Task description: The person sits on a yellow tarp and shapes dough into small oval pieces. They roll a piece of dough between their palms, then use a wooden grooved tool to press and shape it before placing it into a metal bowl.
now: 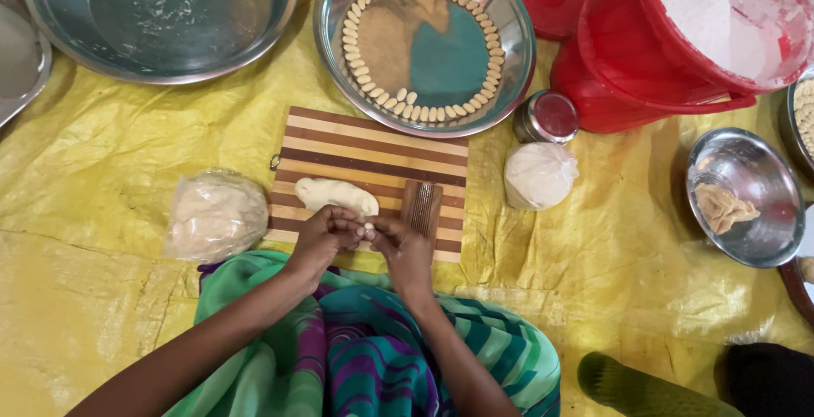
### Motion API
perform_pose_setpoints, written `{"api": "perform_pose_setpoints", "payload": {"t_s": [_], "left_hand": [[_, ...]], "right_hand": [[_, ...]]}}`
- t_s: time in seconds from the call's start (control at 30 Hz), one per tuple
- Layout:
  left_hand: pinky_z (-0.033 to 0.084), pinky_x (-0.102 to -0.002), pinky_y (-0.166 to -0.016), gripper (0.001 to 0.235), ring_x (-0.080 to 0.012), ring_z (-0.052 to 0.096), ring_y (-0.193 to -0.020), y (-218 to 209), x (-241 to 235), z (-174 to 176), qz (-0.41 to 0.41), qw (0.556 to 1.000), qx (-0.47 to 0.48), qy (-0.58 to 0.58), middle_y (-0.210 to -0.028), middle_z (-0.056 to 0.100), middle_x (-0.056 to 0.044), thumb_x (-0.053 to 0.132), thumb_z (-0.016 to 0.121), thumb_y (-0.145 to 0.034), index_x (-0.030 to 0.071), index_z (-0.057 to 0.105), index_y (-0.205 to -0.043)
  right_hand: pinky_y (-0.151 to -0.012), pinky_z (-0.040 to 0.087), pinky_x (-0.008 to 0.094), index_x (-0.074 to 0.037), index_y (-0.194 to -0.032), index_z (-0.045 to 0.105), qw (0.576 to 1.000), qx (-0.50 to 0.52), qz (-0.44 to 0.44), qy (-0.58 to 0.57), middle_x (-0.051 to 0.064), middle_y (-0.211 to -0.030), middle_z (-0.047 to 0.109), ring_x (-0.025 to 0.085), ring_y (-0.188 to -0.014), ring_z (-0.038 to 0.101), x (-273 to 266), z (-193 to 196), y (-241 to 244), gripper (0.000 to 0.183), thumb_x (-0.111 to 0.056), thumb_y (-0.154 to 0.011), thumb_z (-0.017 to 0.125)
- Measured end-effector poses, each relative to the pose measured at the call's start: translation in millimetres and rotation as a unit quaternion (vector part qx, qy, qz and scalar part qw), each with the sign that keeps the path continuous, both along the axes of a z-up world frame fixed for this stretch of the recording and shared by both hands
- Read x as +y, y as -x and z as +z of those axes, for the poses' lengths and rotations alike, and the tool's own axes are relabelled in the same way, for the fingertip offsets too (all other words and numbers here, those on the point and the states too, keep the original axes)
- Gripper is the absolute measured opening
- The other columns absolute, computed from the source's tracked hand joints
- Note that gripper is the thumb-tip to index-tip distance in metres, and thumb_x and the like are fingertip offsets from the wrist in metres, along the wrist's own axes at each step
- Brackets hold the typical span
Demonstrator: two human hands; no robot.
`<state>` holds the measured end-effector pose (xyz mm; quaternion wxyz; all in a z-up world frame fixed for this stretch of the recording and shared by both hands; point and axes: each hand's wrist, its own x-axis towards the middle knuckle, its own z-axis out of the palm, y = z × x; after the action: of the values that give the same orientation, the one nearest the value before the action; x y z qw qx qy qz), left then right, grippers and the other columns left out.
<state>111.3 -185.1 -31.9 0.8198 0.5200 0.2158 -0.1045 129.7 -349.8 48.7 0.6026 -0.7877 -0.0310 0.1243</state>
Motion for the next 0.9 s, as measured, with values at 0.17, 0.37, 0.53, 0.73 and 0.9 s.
{"api": "perform_pose_setpoints", "payload": {"t_s": [0.17,0.37,0.53,0.73,0.9], "left_hand": [[0.052,-0.031,-0.068,0.012,-0.0169,0.060,-0.074,15,-32,-42,-0.019,1.000,-0.013,0.017,-0.086,0.064,-0.009,0.003,0.067,-0.096,-0.002,0.061,-0.105],[0.055,-0.029,-0.077,0.019,-0.0145,0.066,-0.081,54,-76,-88,-0.111,0.985,0.107,-0.076,-0.090,0.070,-0.008,0.012,0.072,-0.092,0.001,0.064,-0.105],[0.053,-0.027,-0.082,0.029,-0.0127,0.066,-0.088,51,-87,-87,-0.164,0.977,0.117,-0.076,-0.096,0.071,-0.006,0.023,0.074,-0.092,0.002,0.067,-0.110],[0.055,-0.030,-0.078,0.035,-0.0153,0.068,-0.082,42,-76,-41,-0.186,0.969,0.160,-0.003,-0.091,0.069,-0.007,0.034,0.071,-0.093,0.002,0.068,-0.106],[0.062,-0.031,-0.074,0.039,-0.0216,0.075,-0.077,31,-75,-8,-0.187,0.963,0.191,0.044,-0.088,0.069,-0.010,0.038,0.072,-0.092,-0.001,0.065,-0.100]], "right_hand": [[-0.076,0.063,0.030,-0.001,-0.115,0.076,0.998,0.028,-0.036,-0.046,0.012,-0.098,0.080,0.015,-0.083,0.074,-38,-1,-34,0.024,-0.002,-0.092,0.070],[-0.086,0.061,0.031,0.008,-0.116,0.071,0.969,0.104,-0.086,-0.208,0.018,-0.105,0.078,0.020,-0.094,0.073,-86,0,-57,0.024,0.005,-0.094,0.065],[-0.090,0.062,0.032,0.008,-0.119,0.069,0.940,0.164,-0.091,-0.284,0.017,-0.108,0.077,0.021,-0.096,0.075,-102,-5,-68,0.029,0.002,-0.092,0.060],[-0.081,0.060,0.031,0.006,-0.112,0.069,0.962,0.137,-0.110,-0.208,0.019,-0.104,0.076,0.020,-0.089,0.073,-104,-23,-72,0.019,0.001,-0.095,0.069],[-0.079,0.063,0.028,0.003,-0.107,0.070,0.986,0.062,-0.075,-0.133,0.013,-0.098,0.076,0.015,-0.088,0.075,-108,-26,-74,0.020,0.000,-0.087,0.075]]}}
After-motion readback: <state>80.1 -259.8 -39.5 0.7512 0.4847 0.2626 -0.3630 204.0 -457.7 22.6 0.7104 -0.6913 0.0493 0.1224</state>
